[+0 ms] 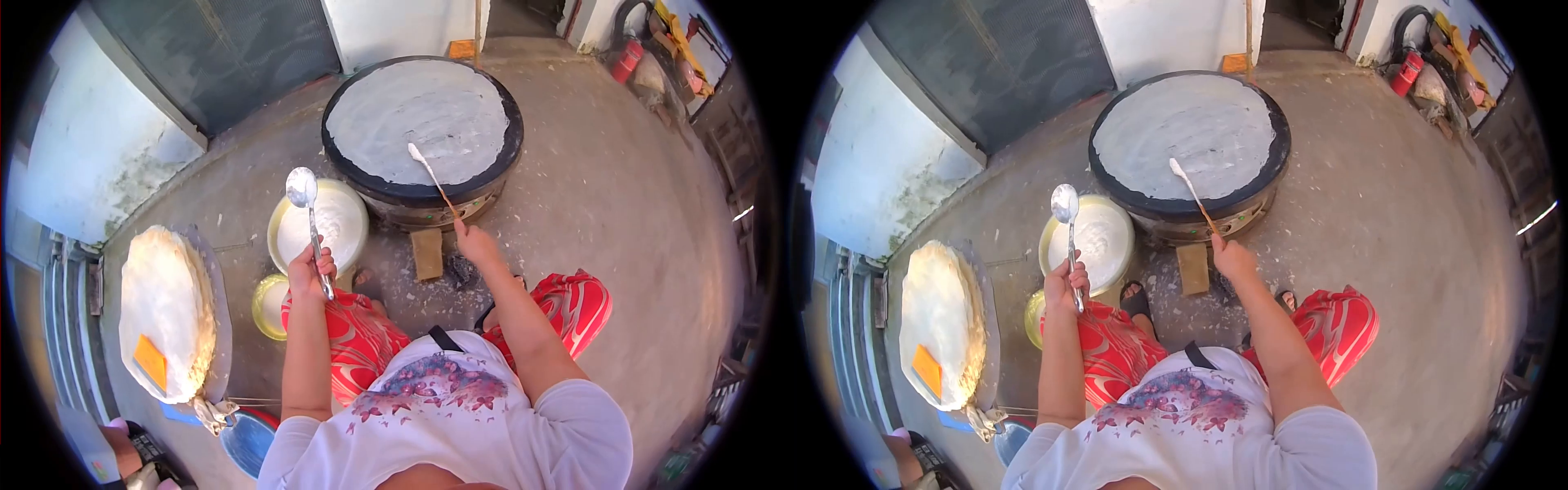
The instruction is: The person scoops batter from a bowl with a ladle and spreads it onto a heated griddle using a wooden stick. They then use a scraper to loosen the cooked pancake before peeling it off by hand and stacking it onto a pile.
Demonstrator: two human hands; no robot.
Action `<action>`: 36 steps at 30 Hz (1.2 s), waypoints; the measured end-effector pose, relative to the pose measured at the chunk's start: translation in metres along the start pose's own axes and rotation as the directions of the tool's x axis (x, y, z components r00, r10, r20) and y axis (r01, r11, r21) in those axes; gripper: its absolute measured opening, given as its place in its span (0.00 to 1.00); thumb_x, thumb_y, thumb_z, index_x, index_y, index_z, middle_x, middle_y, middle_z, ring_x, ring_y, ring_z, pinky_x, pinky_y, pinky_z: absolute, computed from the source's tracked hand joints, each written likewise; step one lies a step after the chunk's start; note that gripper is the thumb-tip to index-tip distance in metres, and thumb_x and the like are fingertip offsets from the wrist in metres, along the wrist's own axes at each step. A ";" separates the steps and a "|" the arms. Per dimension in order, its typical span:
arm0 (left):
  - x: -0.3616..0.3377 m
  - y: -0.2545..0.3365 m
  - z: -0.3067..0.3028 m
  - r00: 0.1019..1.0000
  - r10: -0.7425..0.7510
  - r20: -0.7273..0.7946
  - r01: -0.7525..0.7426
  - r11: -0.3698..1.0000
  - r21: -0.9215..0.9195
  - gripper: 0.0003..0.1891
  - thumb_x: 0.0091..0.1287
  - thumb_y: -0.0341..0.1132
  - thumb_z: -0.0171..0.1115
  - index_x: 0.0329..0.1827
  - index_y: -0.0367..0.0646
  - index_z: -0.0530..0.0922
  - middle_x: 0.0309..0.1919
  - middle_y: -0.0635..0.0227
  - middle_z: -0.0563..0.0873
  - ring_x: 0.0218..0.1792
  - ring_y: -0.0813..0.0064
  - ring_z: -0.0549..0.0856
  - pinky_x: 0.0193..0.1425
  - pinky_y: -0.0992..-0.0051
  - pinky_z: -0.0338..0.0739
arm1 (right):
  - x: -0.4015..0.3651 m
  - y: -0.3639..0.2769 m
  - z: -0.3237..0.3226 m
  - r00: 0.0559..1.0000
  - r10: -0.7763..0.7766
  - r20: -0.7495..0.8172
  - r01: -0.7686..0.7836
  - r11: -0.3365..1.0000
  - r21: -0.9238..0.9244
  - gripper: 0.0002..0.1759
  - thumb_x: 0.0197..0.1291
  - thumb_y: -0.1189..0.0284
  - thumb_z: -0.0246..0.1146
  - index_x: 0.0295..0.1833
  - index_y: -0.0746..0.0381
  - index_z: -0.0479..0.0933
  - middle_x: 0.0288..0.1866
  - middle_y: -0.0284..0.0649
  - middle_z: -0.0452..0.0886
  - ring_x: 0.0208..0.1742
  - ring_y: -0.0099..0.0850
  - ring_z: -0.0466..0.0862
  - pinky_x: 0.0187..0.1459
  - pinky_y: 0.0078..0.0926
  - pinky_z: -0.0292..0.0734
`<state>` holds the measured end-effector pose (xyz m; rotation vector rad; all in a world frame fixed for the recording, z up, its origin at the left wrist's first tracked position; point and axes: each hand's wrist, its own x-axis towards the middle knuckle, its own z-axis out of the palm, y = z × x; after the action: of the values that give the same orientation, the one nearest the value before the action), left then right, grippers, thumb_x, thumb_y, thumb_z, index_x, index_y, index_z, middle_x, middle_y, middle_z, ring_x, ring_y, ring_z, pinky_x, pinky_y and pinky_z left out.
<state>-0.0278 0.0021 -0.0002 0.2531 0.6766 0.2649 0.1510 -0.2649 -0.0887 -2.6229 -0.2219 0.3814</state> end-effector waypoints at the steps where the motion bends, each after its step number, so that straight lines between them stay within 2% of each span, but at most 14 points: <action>1: -0.002 0.001 0.000 1.000 0.004 -0.009 -0.004 1.000 0.000 0.10 0.67 0.33 0.44 0.48 0.40 0.67 0.24 0.65 0.70 0.17 0.81 0.66 0.17 0.85 0.62 | 0.000 0.003 0.005 0.998 -0.058 0.030 0.059 0.998 -0.012 0.29 0.63 0.49 0.38 0.39 0.62 0.74 0.26 0.50 0.78 0.26 0.45 0.78 0.30 0.38 0.74; 3: -0.003 0.004 -0.003 1.000 0.009 -0.018 -0.009 1.000 -0.007 0.10 0.67 0.33 0.44 0.47 0.40 0.67 0.24 0.65 0.70 0.17 0.81 0.66 0.17 0.85 0.62 | -0.002 0.003 0.003 0.964 -0.037 0.264 -0.031 0.967 0.251 0.27 0.63 0.49 0.39 0.43 0.60 0.73 0.24 0.46 0.75 0.24 0.39 0.73 0.27 0.33 0.68; 5: -0.004 0.007 -0.007 1.000 0.027 -0.010 -0.027 1.000 -0.014 0.10 0.67 0.33 0.44 0.47 0.41 0.67 0.24 0.66 0.70 0.17 0.81 0.66 0.17 0.85 0.62 | -0.014 -0.007 -0.016 0.741 -0.165 0.650 -0.376 0.700 0.607 0.26 0.63 0.49 0.39 0.51 0.57 0.69 0.21 0.37 0.70 0.18 0.27 0.63 0.20 0.21 0.57; 7: -0.006 0.011 -0.011 0.999 0.030 -0.014 -0.030 0.998 -0.047 0.09 0.67 0.33 0.44 0.47 0.41 0.67 0.24 0.66 0.70 0.17 0.81 0.66 0.17 0.85 0.62 | -0.026 -0.022 -0.037 0.415 -0.467 0.781 -0.764 0.288 0.578 0.27 0.64 0.48 0.40 0.59 0.53 0.65 0.18 0.29 0.64 0.13 0.15 0.52 0.13 0.10 0.46; 8: -0.006 0.013 -0.013 0.999 0.031 -0.015 -0.032 0.997 -0.071 0.09 0.67 0.33 0.44 0.47 0.41 0.67 0.24 0.66 0.70 0.17 0.81 0.66 0.16 0.85 0.62 | -0.033 -0.036 -0.044 0.406 -0.468 0.785 -0.765 0.296 0.572 0.27 0.64 0.48 0.40 0.59 0.53 0.65 0.18 0.29 0.64 0.13 0.15 0.52 0.13 0.10 0.46; 10: -0.010 0.016 -0.013 0.997 0.061 -0.041 -0.065 0.993 -0.101 0.09 0.67 0.34 0.43 0.47 0.41 0.67 0.24 0.66 0.70 0.17 0.81 0.66 0.16 0.85 0.62 | -0.053 -0.079 -0.044 0.791 -0.387 0.473 -0.293 0.440 0.849 0.22 0.66 0.58 0.42 0.62 0.54 0.64 0.17 0.30 0.64 0.14 0.20 0.61 0.17 0.16 0.60; 11: -0.011 0.017 -0.013 0.995 0.084 -0.060 -0.091 0.988 -0.125 0.09 0.68 0.34 0.43 0.46 0.41 0.67 0.24 0.66 0.70 0.17 0.81 0.66 0.16 0.85 0.62 | -0.055 -0.093 -0.030 0.783 -0.393 0.483 -0.298 0.445 0.845 0.22 0.66 0.58 0.42 0.62 0.54 0.64 0.17 0.30 0.64 0.14 0.20 0.61 0.17 0.16 0.60; 12: -0.011 0.017 -0.014 0.993 0.094 -0.071 -0.102 0.986 -0.130 0.09 0.68 0.34 0.43 0.46 0.41 0.67 0.24 0.66 0.70 0.17 0.81 0.66 0.16 0.85 0.62 | -0.056 -0.102 -0.011 0.871 -0.490 0.037 0.247 0.501 0.830 0.20 0.65 0.62 0.45 0.61 0.53 0.65 0.18 0.32 0.68 0.16 0.22 0.66 0.21 0.19 0.65; 13: -0.010 0.019 -0.014 0.989 0.113 -0.093 -0.126 0.980 -0.151 0.09 0.68 0.34 0.43 0.46 0.41 0.67 0.24 0.66 0.70 0.17 0.81 0.66 0.16 0.85 0.62 | -0.054 -0.106 0.009 0.695 -0.608 -0.384 0.705 0.471 0.531 0.19 0.64 0.65 0.47 0.60 0.53 0.67 0.20 0.34 0.71 0.19 0.24 0.70 0.25 0.21 0.70; 14: -0.010 0.020 -0.016 0.985 0.130 -0.115 -0.149 0.973 -0.174 0.09 0.68 0.34 0.42 0.45 0.41 0.66 0.24 0.65 0.70 0.17 0.81 0.66 0.16 0.85 0.62 | -0.048 -0.101 0.031 0.693 -0.616 -0.375 0.704 0.464 0.538 0.19 0.64 0.65 0.47 0.60 0.53 0.67 0.20 0.34 0.71 0.19 0.24 0.70 0.25 0.21 0.70; 16: -0.009 0.021 -0.022 0.982 0.158 -0.109 -0.175 0.970 -0.171 0.08 0.68 0.34 0.42 0.44 0.41 0.66 0.25 0.65 0.70 0.17 0.80 0.66 0.16 0.84 0.63 | -0.032 -0.084 0.079 0.857 -0.456 0.240 0.435 0.890 0.136 0.19 0.62 0.68 0.49 0.59 0.51 0.69 0.28 0.39 0.78 0.27 0.27 0.76 0.35 0.23 0.73; 23: -0.005 0.022 -0.019 0.973 0.169 -0.159 -0.188 0.975 -0.117 0.10 0.68 0.34 0.40 0.44 0.38 0.67 0.25 0.65 0.71 0.18 0.81 0.67 0.17 0.85 0.65 | -0.043 -0.071 0.057 0.891 -0.405 0.205 0.271 0.837 0.476 0.19 0.60 0.66 0.52 0.58 0.46 0.71 0.33 0.44 0.80 0.28 0.32 0.77 0.36 0.25 0.73; 32: 0.007 0.010 -0.014 0.991 -0.130 0.003 0.130 0.991 0.025 0.07 0.67 0.33 0.41 0.40 0.39 0.65 0.25 0.61 0.71 0.18 0.78 0.67 0.17 0.82 0.63 | -0.055 -0.106 -0.002 0.833 -0.554 -0.011 0.530 0.792 0.304 0.21 0.57 0.65 0.55 0.59 0.43 0.69 0.33 0.43 0.79 0.32 0.36 0.79 0.37 0.28 0.73; 36: 0.006 0.010 -0.014 0.998 -0.042 0.037 0.040 0.996 0.075 0.07 0.67 0.34 0.42 0.40 0.40 0.66 0.26 0.60 0.72 0.19 0.77 0.69 0.17 0.82 0.64 | -0.070 -0.105 -0.018 0.849 -0.527 0.037 0.526 0.850 0.042 0.19 0.56 0.64 0.54 0.55 0.44 0.72 0.37 0.45 0.79 0.36 0.41 0.79 0.40 0.33 0.74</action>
<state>-0.0339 0.0150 -0.0112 0.3146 0.6534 0.1952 0.0807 -0.1961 -0.0070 -2.3905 -0.9210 0.2476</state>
